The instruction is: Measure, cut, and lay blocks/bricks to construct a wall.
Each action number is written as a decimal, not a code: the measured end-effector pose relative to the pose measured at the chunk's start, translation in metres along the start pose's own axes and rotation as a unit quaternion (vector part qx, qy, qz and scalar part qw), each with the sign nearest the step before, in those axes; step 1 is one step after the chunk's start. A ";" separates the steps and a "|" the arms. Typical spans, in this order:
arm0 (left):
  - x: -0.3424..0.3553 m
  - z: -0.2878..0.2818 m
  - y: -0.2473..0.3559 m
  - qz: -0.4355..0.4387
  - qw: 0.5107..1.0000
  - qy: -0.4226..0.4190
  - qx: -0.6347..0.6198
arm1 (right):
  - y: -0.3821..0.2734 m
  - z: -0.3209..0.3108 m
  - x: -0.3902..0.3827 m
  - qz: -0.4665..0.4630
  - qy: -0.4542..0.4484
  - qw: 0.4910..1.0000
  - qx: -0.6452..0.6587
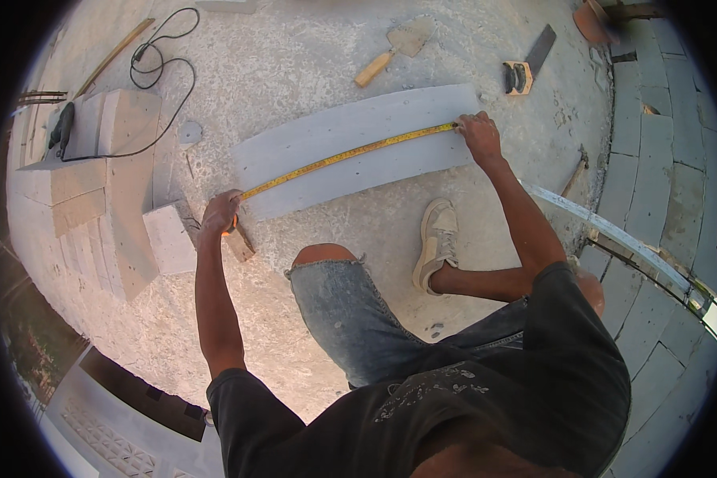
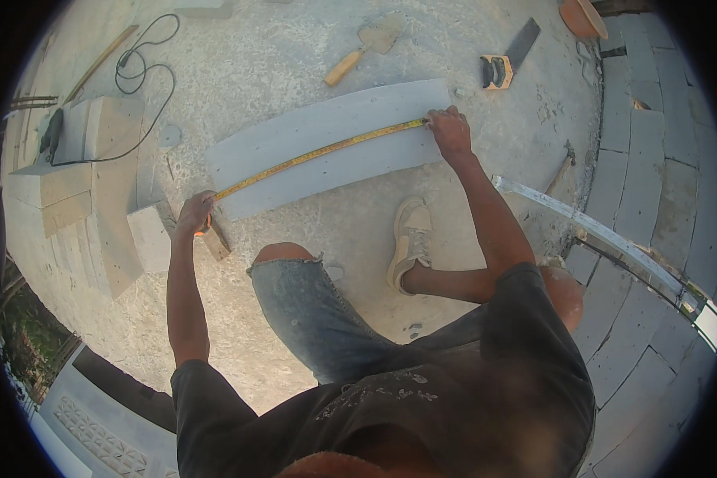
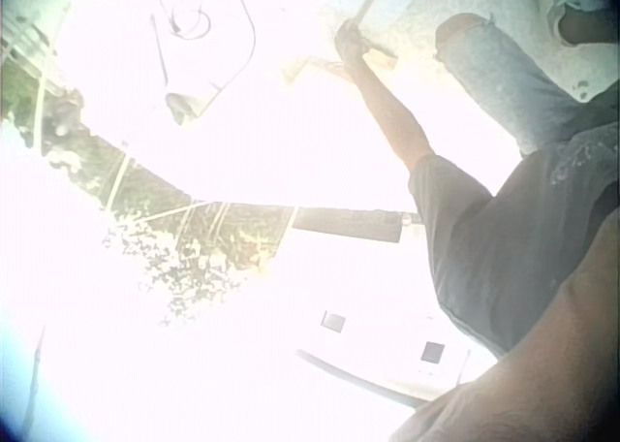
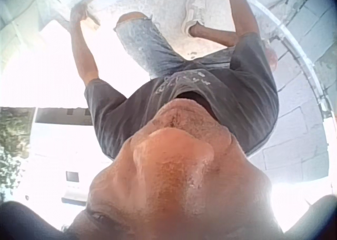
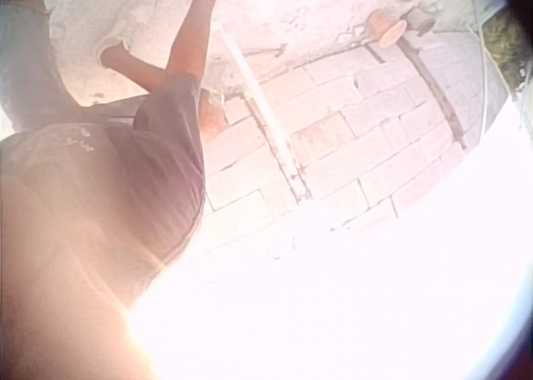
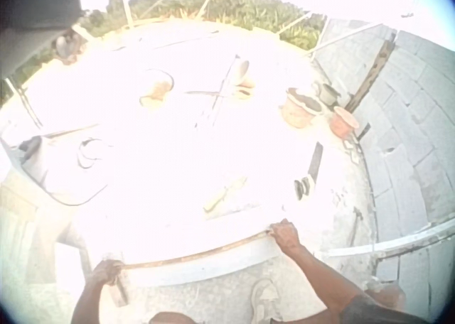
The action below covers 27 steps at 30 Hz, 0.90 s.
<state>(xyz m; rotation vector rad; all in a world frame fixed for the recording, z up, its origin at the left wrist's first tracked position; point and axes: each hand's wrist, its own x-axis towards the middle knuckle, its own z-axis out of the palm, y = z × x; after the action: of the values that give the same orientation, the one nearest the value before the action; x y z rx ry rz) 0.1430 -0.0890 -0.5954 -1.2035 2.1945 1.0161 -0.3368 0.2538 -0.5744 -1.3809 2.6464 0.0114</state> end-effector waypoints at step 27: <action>-0.091 0.043 0.098 0.152 0.959 0.067 -0.228 | -0.233 -0.085 -0.053 -0.270 -0.090 0.926 0.248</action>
<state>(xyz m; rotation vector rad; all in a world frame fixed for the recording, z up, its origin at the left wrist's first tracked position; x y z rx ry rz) 0.1090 0.0270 -0.5235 -1.1651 2.3762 1.6858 -0.1281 0.1561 -0.4672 -1.7419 1.8562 -0.5278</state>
